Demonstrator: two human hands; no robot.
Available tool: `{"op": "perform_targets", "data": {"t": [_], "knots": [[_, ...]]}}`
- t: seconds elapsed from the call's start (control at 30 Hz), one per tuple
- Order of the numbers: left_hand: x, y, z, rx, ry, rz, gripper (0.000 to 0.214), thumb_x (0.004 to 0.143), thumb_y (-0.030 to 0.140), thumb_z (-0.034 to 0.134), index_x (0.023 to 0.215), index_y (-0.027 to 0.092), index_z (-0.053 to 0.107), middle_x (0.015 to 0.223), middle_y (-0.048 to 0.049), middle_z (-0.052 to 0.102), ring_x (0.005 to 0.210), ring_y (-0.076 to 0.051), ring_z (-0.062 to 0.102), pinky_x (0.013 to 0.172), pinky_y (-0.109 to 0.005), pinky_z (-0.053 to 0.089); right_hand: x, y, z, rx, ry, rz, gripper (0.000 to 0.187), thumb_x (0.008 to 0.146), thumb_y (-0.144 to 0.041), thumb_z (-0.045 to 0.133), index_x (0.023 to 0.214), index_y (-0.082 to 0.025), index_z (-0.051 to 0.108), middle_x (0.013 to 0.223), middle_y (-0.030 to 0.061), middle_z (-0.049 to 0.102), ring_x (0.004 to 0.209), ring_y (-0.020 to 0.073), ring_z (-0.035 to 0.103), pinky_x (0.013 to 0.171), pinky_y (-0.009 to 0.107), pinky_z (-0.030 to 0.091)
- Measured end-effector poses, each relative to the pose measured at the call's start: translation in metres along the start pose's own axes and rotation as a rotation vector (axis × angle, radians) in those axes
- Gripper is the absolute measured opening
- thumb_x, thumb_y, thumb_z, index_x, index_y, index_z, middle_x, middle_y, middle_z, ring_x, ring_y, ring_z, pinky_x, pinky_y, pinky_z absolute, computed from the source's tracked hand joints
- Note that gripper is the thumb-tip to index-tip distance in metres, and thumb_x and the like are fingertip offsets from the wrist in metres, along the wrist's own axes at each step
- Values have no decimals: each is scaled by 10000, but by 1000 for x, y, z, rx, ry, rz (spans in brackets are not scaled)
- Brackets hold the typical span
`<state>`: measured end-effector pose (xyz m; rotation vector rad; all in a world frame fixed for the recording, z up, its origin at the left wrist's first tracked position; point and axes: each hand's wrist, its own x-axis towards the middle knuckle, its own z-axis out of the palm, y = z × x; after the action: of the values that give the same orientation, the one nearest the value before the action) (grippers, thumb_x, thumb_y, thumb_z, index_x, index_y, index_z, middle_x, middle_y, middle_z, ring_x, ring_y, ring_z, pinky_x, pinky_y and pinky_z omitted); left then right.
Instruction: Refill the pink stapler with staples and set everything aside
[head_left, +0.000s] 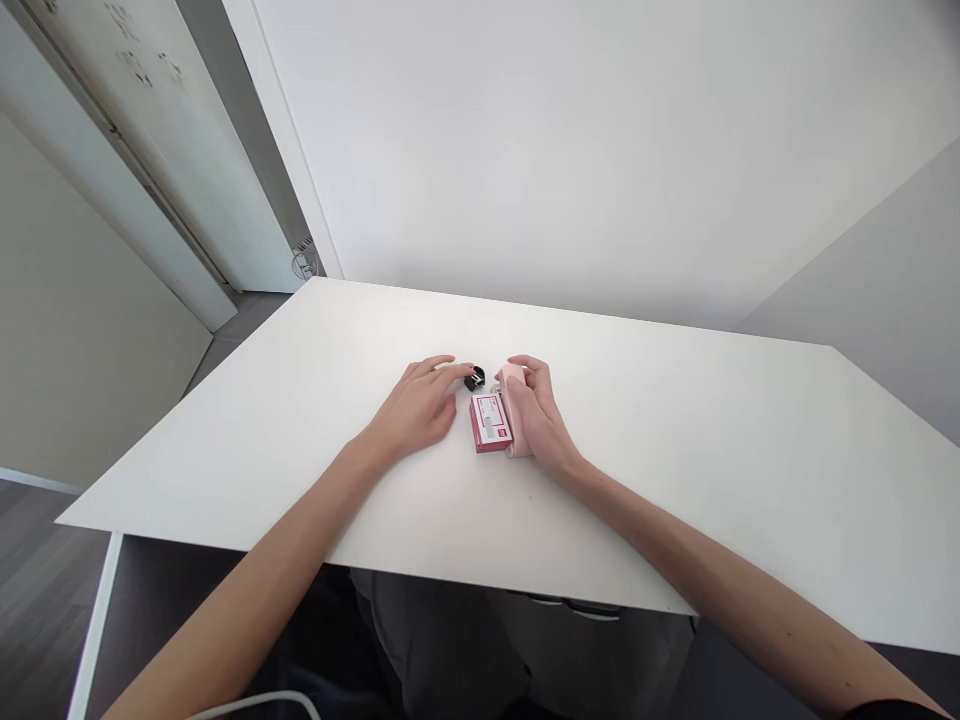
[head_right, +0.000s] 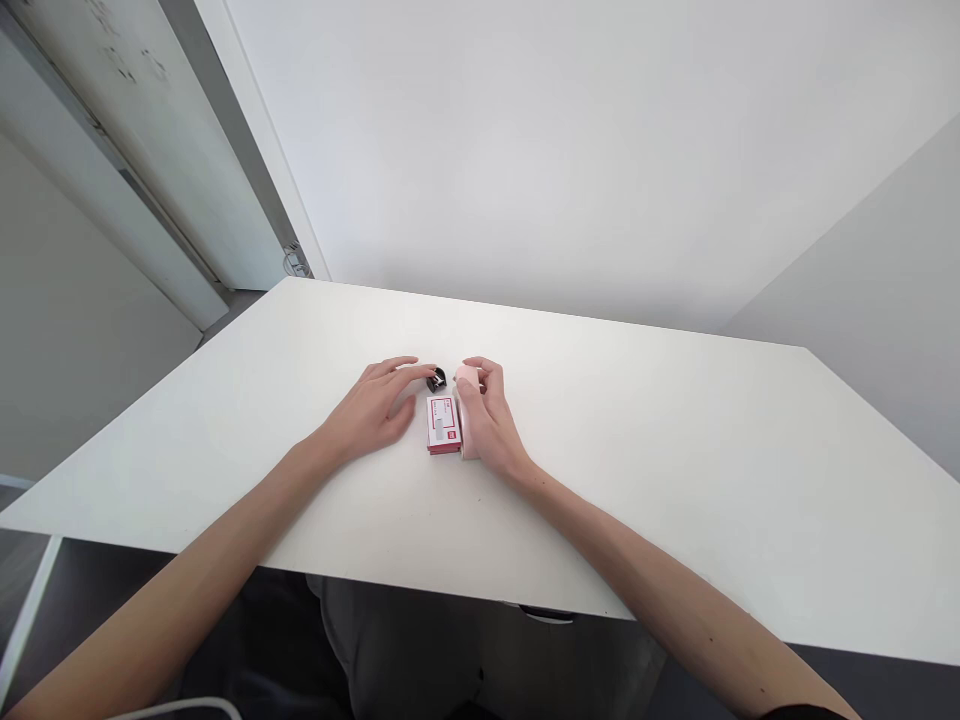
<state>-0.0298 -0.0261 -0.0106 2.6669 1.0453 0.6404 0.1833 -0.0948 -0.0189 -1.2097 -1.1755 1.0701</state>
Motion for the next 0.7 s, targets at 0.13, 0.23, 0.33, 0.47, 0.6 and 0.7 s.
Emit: {"op": "perform_targets", "data": {"t": [0.13,0.23,0.33,0.47,0.6,0.7], "knots": [[-1,1,0,-22,-18,79,548,967,132,446,1476,295,566,1510,-18,666,1536,-288,468,1250,-537,400,0,1,0,15,3,6,384,1036,-581,518,1336,-349,462,1283,33,570,1102,217,626,969,390,540],[-1,1,-1,-31,-36,113,555,987,119,415,1496,289,557,1508,-19,667,1546,-283,454,1249,-529,401,-1,0,1,25,5,20,387,1032,-583,527,1335,-350,465,1279,28,570,1116,217,631,965,382,542],[-2,2,-1,-38,-71,121,569,1006,114,375,1529,275,529,1508,-46,660,1557,-274,442,1249,-522,404,-2,-2,1,33,5,24,387,1031,-584,531,1332,-350,465,1274,26,573,1119,216,636,969,381,543],[-2,3,-2,-44,-105,114,581,1021,113,334,1563,254,489,1529,-86,630,1575,-257,421,1262,-523,398,-2,-4,1,23,10,29,377,1033,-581,524,1320,-344,464,1268,28,571,1124,218,636,968,379,547],[-3,4,-1,-51,-91,83,607,1008,109,347,1588,245,460,1630,-100,533,1565,-263,434,1263,-516,412,-2,-4,0,12,11,32,363,1040,-572,516,1320,-348,463,1269,27,574,1117,218,634,972,388,548],[-3,3,1,-37,-42,44,636,998,102,356,1619,229,412,1642,-105,522,1560,-263,445,1271,-523,407,-2,-2,0,5,7,29,363,1044,-563,511,1337,-354,457,1284,30,578,1119,221,636,980,403,550]]}}
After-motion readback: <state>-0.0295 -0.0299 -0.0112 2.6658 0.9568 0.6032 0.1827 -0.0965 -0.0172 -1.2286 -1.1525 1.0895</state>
